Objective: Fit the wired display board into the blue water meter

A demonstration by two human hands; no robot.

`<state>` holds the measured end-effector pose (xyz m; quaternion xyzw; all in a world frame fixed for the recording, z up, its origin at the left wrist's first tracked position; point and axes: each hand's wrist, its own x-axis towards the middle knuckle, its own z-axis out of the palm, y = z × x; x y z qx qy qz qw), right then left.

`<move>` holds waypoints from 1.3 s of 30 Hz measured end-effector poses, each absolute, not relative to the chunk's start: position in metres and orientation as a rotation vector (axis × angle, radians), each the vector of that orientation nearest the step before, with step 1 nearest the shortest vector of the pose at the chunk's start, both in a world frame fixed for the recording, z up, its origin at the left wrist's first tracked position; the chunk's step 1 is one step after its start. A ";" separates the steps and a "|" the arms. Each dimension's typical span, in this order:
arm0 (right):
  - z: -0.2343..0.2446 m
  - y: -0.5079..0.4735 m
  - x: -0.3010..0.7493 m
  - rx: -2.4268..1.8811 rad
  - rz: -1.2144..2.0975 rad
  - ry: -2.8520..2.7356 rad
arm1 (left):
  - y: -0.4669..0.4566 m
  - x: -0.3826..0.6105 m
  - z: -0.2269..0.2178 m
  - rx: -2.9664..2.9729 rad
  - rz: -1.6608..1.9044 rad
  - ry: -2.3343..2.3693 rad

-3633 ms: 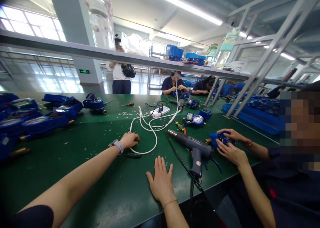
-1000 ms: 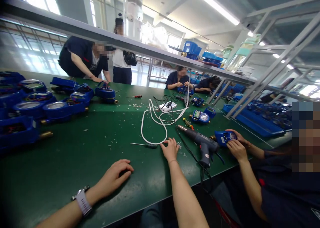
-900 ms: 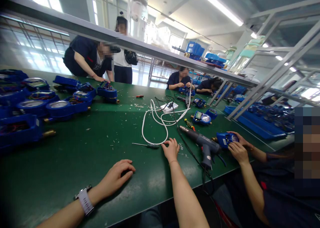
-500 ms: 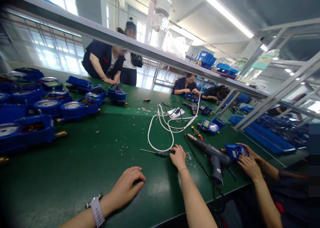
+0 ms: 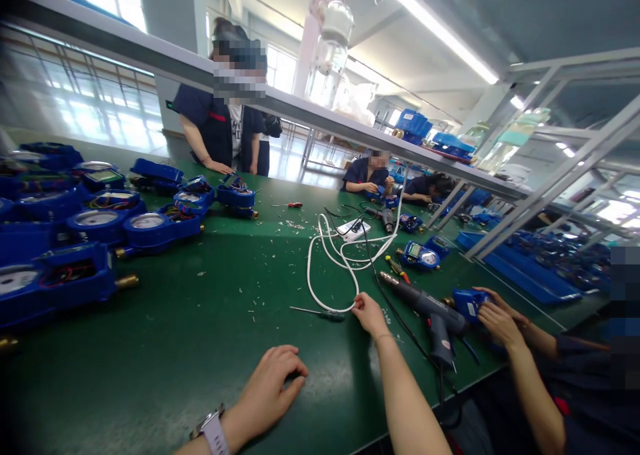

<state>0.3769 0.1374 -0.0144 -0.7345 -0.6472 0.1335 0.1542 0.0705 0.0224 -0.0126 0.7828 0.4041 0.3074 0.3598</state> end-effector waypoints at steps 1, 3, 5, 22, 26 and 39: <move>-0.013 0.139 0.377 -2.109 0.394 -1.864 | 0.023 0.070 -0.013 2.020 0.794 1.043; -0.010 0.140 0.378 -2.124 0.400 -1.890 | 0.023 0.071 -0.014 2.030 0.794 1.038; -0.007 0.139 0.377 -2.144 0.387 -1.925 | 0.023 0.071 -0.013 2.034 0.788 1.036; 0.013 0.135 0.360 -2.137 0.288 -2.190 | 0.021 0.072 -0.007 2.042 0.729 1.064; 0.016 0.135 0.381 -2.181 0.352 -2.143 | 0.022 0.070 -0.006 2.033 0.727 1.060; 0.019 0.147 0.374 -2.278 0.572 -2.163 | 0.024 0.070 -0.010 2.042 0.700 1.051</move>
